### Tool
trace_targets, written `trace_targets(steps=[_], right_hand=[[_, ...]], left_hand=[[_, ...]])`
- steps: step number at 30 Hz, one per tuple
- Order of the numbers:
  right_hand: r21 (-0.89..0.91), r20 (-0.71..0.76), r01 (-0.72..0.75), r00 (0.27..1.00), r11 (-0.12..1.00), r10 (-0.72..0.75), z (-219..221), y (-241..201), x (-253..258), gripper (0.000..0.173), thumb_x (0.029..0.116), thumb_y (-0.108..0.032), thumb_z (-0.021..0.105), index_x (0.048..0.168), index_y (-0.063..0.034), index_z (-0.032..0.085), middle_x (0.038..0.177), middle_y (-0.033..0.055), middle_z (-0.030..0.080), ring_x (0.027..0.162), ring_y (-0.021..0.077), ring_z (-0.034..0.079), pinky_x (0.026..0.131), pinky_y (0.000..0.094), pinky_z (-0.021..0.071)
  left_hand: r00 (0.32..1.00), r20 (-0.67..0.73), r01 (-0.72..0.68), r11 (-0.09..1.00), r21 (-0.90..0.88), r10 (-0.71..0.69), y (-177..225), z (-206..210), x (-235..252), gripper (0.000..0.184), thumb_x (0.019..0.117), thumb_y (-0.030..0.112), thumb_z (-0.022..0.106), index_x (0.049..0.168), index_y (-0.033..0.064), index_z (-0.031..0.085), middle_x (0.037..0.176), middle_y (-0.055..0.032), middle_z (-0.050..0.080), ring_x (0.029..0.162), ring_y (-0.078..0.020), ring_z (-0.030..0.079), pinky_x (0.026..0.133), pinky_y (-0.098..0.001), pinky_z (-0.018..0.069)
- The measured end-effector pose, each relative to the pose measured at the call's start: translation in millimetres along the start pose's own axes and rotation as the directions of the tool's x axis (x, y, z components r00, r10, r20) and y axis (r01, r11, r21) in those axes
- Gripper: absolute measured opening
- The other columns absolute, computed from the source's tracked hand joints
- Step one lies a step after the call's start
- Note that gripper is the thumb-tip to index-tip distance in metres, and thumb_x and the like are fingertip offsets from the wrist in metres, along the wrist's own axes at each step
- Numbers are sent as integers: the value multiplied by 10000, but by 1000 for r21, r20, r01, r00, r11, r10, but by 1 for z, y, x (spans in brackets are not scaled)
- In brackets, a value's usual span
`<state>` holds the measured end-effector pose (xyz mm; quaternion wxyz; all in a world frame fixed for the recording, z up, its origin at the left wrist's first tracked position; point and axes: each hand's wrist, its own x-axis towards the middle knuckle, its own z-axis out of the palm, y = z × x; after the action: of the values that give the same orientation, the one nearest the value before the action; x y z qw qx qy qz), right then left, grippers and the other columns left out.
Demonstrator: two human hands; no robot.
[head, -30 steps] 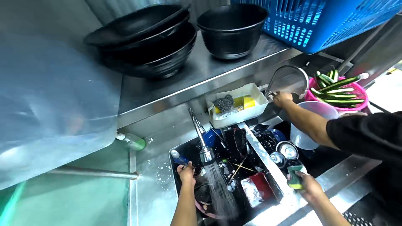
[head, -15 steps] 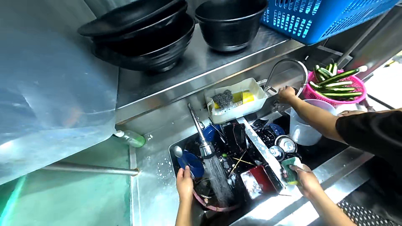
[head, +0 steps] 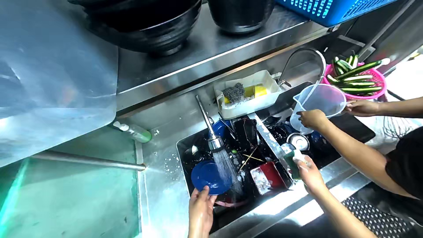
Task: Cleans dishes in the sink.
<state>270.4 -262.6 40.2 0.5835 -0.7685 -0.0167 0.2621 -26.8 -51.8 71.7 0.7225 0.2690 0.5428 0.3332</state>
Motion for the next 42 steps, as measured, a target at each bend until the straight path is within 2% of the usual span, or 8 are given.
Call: trace_targets(steps=[4, 11, 14, 19, 26, 33, 37, 42], right_hand=[[-238, 220, 269, 951, 933, -218, 25, -22, -37, 481, 1031, -315, 493, 1413, -28, 544, 1358, 173, 606, 1240, 248, 605, 1059, 456, 508], [-223, 779, 872, 428, 435, -459, 107, -38, -85, 375, 1030, -265, 518, 1375, -239, 663, 1487, -11, 584, 1414, 234, 491, 1165, 569, 368], [-399, 750, 784, 577, 476, -322, 127, -63, -54, 450, 1013, -212, 489, 1449, -220, 599, 1560, -18, 507, 1499, 218, 376, 1232, 604, 215], [-507, 554, 566, 791, 650, -257, 139, -72, -13, 387, 1053, -223, 498, 1398, -106, 625, 1466, 130, 577, 1401, 292, 504, 1189, 504, 387], [-207, 818, 916, 355, 343, -453, 144, -41, -62, 297, 999, -133, 552, 1238, -88, 722, 1380, 118, 654, 1370, 317, 544, 1186, 525, 392], [-449, 515, 425, 842, 786, -161, 149, -47, -7, 395, 1042, -170, 510, 1407, -53, 604, 1395, 191, 615, 1315, 314, 580, 1141, 508, 442], [-377, 586, 657, 715, 653, -381, 163, -23, -73, 383, 1001, -96, 509, 1340, 15, 647, 1436, 196, 594, 1404, 321, 506, 1213, 465, 365], [-252, 759, 909, 399, 333, -515, 189, -57, -73, 263, 1017, -121, 532, 1171, -31, 726, 1190, 144, 723, 1202, 313, 656, 1068, 498, 508]], left_hand=[[946, 307, 168, 966, -197, -102, -26, 15, -17, 604, 859, -171, 533, 1410, 15, 368, 1206, -260, 629, 1025, -375, 691, 876, -526, 604], [817, 543, 174, 981, 90, -195, -37, 57, -20, 455, 924, -83, 546, 1361, 6, 453, 1116, -164, 692, 1001, -254, 699, 875, -443, 600], [775, 597, 150, 978, 146, -208, -33, 61, -21, 671, 823, -111, 556, 1442, 15, 331, 1221, -185, 628, 1069, -273, 669, 919, -452, 583], [814, 554, 138, 984, 110, -176, -34, 64, -20, 661, 794, -121, 542, 1416, -2, 353, 1213, -219, 635, 1046, -308, 683, 881, -471, 596], [850, 513, 102, 993, 59, -118, -26, 57, 4, 451, 822, -108, 518, 1257, 10, 487, 1010, -143, 699, 913, -239, 706, 802, -441, 604], [911, 413, 135, 955, -265, -14, -27, 56, 2, 714, 690, -197, 511, 1358, 17, 377, 1160, -229, 640, 997, -339, 693, 815, -529, 605], [947, 320, 110, 922, -371, 16, -10, 73, 23, 241, 1016, 50, 419, 1247, 20, 481, 1032, -161, 668, 915, -271, 698, 815, -468, 604], [908, 418, 153, 945, -290, -18, 7, 91, 18, 622, 1082, 580, 191, 1126, 121, 610, 989, -73, 699, 949, -185, 692, 820, -405, 590]])
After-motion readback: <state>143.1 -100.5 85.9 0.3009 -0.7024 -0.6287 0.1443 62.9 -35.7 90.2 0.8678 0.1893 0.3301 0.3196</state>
